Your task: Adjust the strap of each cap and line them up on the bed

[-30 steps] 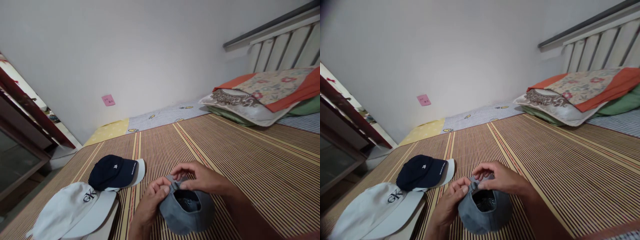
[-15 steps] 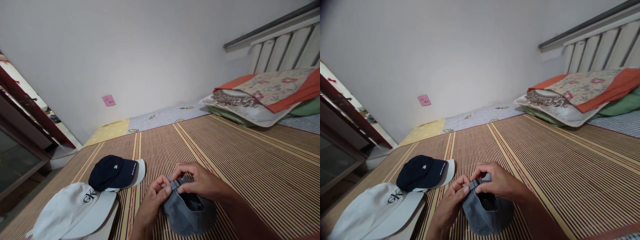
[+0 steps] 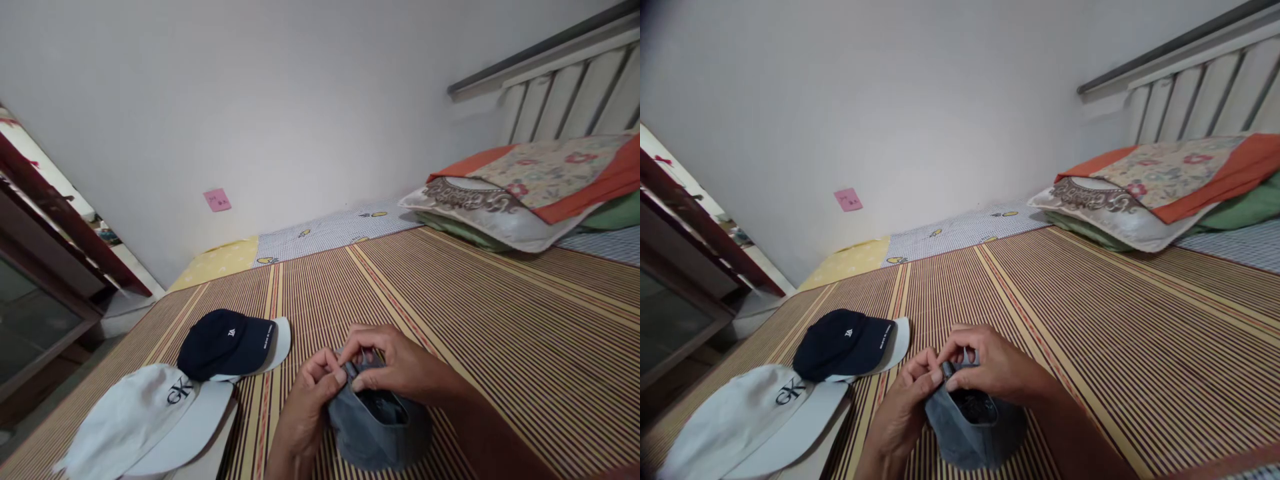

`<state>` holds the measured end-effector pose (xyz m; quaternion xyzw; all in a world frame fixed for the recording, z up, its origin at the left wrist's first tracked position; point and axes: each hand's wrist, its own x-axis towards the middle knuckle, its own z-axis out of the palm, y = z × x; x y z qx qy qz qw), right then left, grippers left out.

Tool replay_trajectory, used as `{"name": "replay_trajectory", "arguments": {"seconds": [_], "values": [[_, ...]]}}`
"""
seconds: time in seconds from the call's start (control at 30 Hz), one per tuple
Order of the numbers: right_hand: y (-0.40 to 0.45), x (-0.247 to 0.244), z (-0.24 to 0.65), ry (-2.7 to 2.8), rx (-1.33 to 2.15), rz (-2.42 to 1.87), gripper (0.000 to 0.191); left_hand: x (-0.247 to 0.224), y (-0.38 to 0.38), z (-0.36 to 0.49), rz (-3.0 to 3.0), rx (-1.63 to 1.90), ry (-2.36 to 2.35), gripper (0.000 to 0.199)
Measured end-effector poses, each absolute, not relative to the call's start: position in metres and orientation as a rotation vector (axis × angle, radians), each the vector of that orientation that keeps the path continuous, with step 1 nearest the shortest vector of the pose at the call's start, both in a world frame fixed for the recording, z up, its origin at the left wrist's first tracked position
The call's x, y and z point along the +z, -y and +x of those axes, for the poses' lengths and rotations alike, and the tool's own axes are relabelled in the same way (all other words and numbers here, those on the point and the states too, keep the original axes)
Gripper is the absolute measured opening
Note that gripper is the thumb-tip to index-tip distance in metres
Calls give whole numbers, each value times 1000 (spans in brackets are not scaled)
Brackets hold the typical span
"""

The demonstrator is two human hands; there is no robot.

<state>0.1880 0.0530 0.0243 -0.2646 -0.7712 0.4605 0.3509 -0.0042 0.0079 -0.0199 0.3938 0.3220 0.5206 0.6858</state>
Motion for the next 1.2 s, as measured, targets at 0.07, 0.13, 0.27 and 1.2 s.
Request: {"name": "replay_trajectory", "arguments": {"seconds": [0.07,0.13,0.27,1.2], "values": [[-52,27,190,2002,1201,-718,25,-20,-8,-3,842,1190,-706,38],[-52,28,191,2005,1211,-748,22,-20,-9,-2,823,1213,-690,36],[-53,26,192,2004,1190,-745,19,-17,-8,-3,834,1152,-701,36],[-39,35,188,2145,874,-870,18,-10,-6,2,805,1149,-733,35]]}}
